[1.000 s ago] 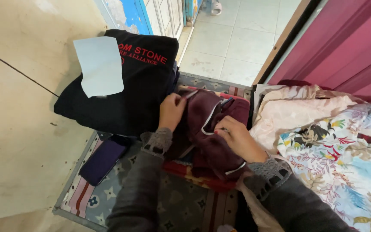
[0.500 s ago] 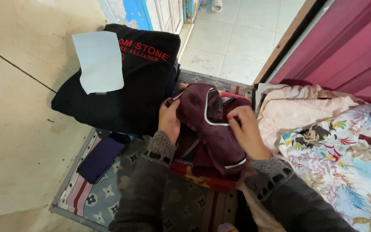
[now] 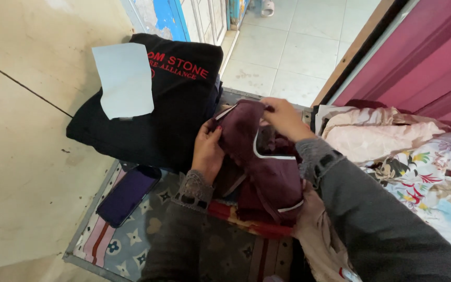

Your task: The person folds various garments, including maroon, brown, and white items, by hand on a patterned surface. They systematically pick up each piece, fold it into a compact shape, and place it onto a growing stack of folded clothes.

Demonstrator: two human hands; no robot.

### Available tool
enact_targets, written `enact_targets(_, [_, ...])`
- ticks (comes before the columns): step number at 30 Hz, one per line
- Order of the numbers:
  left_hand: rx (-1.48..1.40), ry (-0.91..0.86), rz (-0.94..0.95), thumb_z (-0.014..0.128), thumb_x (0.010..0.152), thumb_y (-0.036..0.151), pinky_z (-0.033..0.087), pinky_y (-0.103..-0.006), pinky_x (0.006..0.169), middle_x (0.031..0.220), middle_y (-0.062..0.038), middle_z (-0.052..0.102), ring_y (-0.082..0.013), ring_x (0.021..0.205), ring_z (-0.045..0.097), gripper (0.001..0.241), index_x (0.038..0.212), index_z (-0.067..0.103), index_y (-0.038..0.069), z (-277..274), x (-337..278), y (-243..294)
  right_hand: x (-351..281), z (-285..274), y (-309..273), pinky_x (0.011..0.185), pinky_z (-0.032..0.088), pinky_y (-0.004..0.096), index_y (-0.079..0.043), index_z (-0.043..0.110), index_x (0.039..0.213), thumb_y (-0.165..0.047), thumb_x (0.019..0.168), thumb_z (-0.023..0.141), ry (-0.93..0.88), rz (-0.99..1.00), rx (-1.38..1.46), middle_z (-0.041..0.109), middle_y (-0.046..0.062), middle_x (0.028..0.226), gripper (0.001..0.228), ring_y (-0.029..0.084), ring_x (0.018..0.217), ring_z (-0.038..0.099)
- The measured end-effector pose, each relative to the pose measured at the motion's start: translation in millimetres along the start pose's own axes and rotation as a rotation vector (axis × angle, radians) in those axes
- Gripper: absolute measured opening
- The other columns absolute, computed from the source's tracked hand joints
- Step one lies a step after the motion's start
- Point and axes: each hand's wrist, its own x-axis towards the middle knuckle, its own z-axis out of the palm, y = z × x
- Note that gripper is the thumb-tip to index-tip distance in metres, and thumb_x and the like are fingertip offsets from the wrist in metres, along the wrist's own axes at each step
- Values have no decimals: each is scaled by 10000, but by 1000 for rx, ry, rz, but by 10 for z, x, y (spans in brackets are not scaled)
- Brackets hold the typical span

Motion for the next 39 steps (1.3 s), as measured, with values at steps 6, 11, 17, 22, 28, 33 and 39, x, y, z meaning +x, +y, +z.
enact_targets(6, [350, 131, 0, 644, 989, 110, 507, -526, 1050, 1434, -161, 526, -327, 1291, 556, 535, 1484, 455, 183, -197, 156, -137, -157, -41, 235, 721, 663, 411, -17, 648, 1199, -15, 911, 597, -126, 287, 379, 665, 179, 1030, 292, 288, 806, 763])
enact_targets(11, [883, 72, 270, 634, 987, 287, 222, -558, 1252, 1616, -258, 290, -430, 1519, 269, 774, 1643, 245, 157, 17, -236, 86, -826, -304, -226, 906, 570, 488, -198, 634, 1406, -20, 935, 542, 88, -154, -223, 648, 109, 1248, 511, 329, 1127, 678])
enact_targets(17, [1633, -197, 740, 585, 1009, 505, 436, -636, 1066, 1527, -134, 473, -504, 1373, 463, 550, 1505, 512, 279, 274, -198, 60, -1678, 12, -559, 1083, 377, 633, -157, 590, 1417, -314, 952, 663, -74, -476, -596, 494, 207, 1515, 495, 485, 1364, 459])
enact_targets(22, [1524, -229, 973, 593, 1017, 320, 537, -560, 897, 1272, -222, 645, -435, 1097, 654, 468, 1444, 569, 128, 188, 138, -75, -1874, 17, -424, 1070, 420, 580, -109, 595, 1390, -291, 916, 715, 232, -330, -647, 530, 230, 1418, 522, 464, 1338, 498])
enact_targets(28, [1582, -108, 551, 666, 968, 321, 587, -409, 814, 1060, -96, 629, -335, 1004, 695, 279, 1163, 685, 123, -89, 501, -126, -2207, -179, -99, 837, 535, 592, -193, 601, 1203, -629, 936, 598, -109, 453, -426, 768, 143, 842, 511, 467, 952, 735])
enact_targets(33, [1635, -103, 492, 804, 860, 358, 588, -407, 870, 1075, -90, 587, -319, 1055, 670, 369, 1082, 621, 127, -42, 590, -165, -2361, -49, 208, 749, 559, 507, -133, 651, 1183, -548, 822, 781, -52, 531, -129, 758, 185, 804, 566, 409, 848, 758])
enact_targets(39, [1580, -162, 452, 739, 895, 229, 588, -470, 838, 953, -159, 633, -389, 1010, 691, 202, 974, 650, 65, -31, 832, -67, -2402, 65, 333, 338, 579, 437, -45, 551, 1104, -146, 891, 772, -7, 590, 517, 707, 286, 678, 323, 392, 422, 710])
